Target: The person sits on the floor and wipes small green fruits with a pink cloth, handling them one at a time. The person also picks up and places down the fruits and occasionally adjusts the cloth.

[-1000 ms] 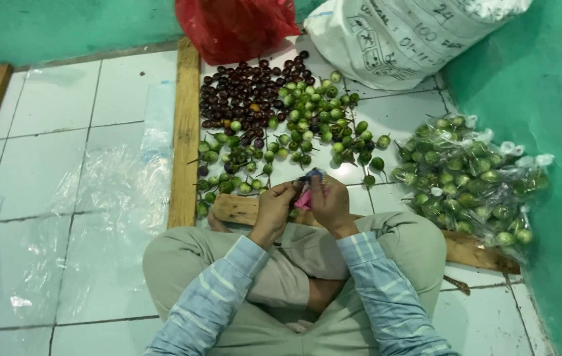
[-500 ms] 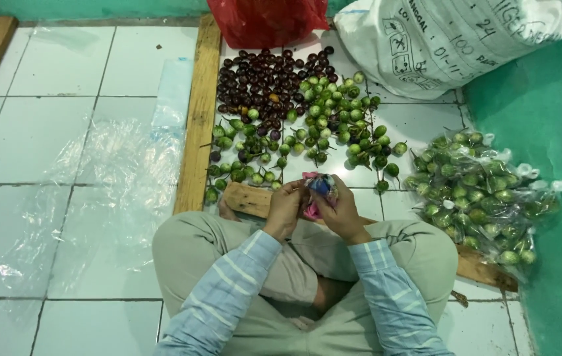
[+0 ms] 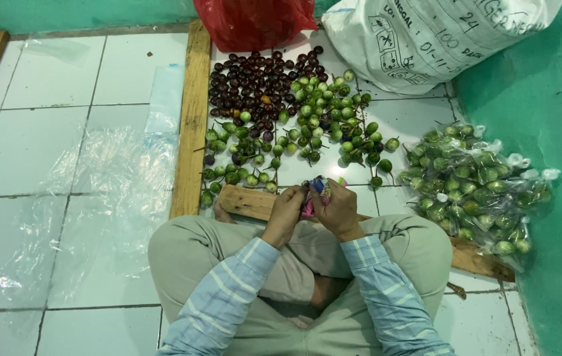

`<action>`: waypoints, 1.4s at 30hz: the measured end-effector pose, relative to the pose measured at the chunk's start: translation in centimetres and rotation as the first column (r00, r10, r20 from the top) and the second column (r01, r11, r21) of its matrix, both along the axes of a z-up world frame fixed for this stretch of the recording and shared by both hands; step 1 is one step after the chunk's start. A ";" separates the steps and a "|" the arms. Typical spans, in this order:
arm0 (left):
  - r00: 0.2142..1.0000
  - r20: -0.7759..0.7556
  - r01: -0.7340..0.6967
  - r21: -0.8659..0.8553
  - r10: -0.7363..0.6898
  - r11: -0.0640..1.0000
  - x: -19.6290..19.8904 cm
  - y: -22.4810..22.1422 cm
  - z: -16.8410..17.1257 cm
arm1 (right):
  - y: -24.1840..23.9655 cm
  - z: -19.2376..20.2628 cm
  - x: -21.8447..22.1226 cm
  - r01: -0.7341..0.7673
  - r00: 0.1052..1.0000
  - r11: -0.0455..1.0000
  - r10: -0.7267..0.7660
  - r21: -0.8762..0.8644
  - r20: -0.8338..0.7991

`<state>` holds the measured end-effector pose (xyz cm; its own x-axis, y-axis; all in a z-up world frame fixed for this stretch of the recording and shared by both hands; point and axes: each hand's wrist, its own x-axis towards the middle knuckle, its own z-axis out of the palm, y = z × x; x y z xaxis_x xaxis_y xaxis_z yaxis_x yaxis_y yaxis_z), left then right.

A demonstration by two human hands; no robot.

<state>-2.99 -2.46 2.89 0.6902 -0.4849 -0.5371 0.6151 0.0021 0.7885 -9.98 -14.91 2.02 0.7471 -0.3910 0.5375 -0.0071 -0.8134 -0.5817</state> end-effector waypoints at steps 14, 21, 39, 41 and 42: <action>0.998 0.012 -0.061 -0.316 0.068 0.947 3.2 0.7 -4.6 | 1.4 8.6 1.3 -0.008 0.985 -0.073 -0.173 0.997 -0.005; 0.912 0.396 0.182 -0.160 -0.106 0.970 2.8 0.9 -4.0 | 1.3 3.2 0.9 -0.135 0.956 0.433 0.294 0.891 0.002; 0.998 0.054 0.030 -0.331 -0.013 0.943 1.7 -0.2 -2.5 | -0.9 0.7 0.6 -0.140 0.958 0.492 -0.152 0.859 0.243; 1.000 -0.002 -0.017 -0.365 0.018 0.931 2.1 -0.2 -2.8 | 0.6 6.3 0.2 -0.143 0.968 0.461 -0.120 0.876 0.221; 0.997 -0.060 -0.062 -0.393 0.042 0.917 2.2 -0.2 -3.0 | 1.4 9.0 -0.1 -0.141 0.976 0.428 -0.092 0.893 0.198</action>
<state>-0.81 -2.62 -0.13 0.6977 -0.6286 -0.3436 0.6438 0.3397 0.6857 -10.13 -13.54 11.06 0.6943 -0.7195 0.0168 0.2047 0.1751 -0.9630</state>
